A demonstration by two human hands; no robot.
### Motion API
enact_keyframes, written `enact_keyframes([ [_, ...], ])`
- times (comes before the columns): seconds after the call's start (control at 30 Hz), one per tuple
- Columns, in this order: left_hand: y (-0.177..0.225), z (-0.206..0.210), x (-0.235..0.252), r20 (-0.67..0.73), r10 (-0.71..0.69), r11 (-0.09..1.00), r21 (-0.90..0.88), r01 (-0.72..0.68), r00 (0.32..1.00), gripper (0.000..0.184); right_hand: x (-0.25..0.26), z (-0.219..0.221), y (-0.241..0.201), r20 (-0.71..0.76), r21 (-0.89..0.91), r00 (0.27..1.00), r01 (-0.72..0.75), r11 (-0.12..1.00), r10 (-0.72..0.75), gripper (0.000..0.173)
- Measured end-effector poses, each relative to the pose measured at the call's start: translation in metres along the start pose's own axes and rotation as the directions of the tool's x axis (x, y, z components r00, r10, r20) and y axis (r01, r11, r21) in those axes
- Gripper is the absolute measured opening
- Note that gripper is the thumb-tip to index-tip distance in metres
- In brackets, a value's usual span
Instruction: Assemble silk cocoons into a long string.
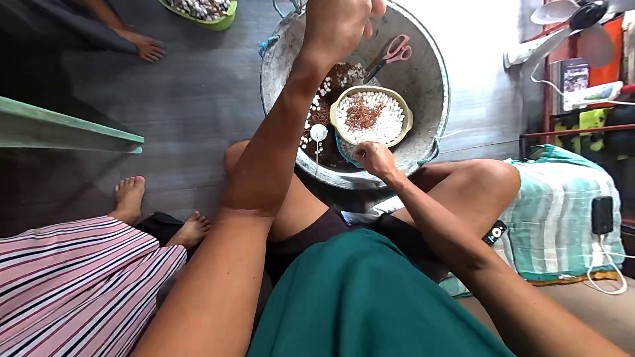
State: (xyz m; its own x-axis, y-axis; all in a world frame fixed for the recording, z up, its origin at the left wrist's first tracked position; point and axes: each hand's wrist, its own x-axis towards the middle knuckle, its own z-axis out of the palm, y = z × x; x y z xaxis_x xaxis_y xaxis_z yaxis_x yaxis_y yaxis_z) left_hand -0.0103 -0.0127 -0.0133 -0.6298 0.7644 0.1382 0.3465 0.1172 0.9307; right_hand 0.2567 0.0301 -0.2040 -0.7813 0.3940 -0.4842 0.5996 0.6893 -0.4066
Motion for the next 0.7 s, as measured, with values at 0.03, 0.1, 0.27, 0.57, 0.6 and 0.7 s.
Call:
enact_keyframes([
  [0.03, -0.001, -0.003, -0.001, 0.004, -0.020, 1.000, 0.009, 0.020, 1.000, 0.025, -0.001, -0.002, -0.003, -0.086, 0.028, 0.996, 0.019, 0.999, -0.017, 0.019],
  [0.1, 0.000, -0.006, -0.001, -0.010, -0.064, 0.995, 0.073, 0.065, 0.998, 0.025, 0.004, -0.016, 0.005, -0.235, 0.106, 0.972, 0.009, 0.994, 0.016, 0.021],
  [0.27, 0.002, -0.014, -0.003, 0.094, -0.062, 0.957, 0.288, 0.032, 0.994, 0.025, 0.050, -0.052, 0.078, -0.251, 0.443, 0.872, -0.282, 0.851, 0.420, 0.029],
  [0.57, 0.001, -0.009, 0.002, 0.203, -0.040, 0.830, 0.552, -0.080, 0.978, 0.033, 0.106, -0.028, 0.104, -0.130, 0.666, 0.834, -0.328, 0.670, 0.537, 0.038],
  [0.6, 0.001, -0.009, 0.002, 0.208, -0.042, 0.828, 0.555, -0.082, 0.977, 0.033, 0.109, -0.027, 0.104, -0.122, 0.692, 0.840, -0.310, 0.652, 0.529, 0.038],
  [0.7, 0.000, -0.008, 0.004, 0.214, -0.040, 0.822, 0.562, -0.090, 0.976, 0.033, 0.116, -0.026, 0.100, -0.112, 0.783, 0.843, -0.251, 0.570, 0.525, 0.035],
])
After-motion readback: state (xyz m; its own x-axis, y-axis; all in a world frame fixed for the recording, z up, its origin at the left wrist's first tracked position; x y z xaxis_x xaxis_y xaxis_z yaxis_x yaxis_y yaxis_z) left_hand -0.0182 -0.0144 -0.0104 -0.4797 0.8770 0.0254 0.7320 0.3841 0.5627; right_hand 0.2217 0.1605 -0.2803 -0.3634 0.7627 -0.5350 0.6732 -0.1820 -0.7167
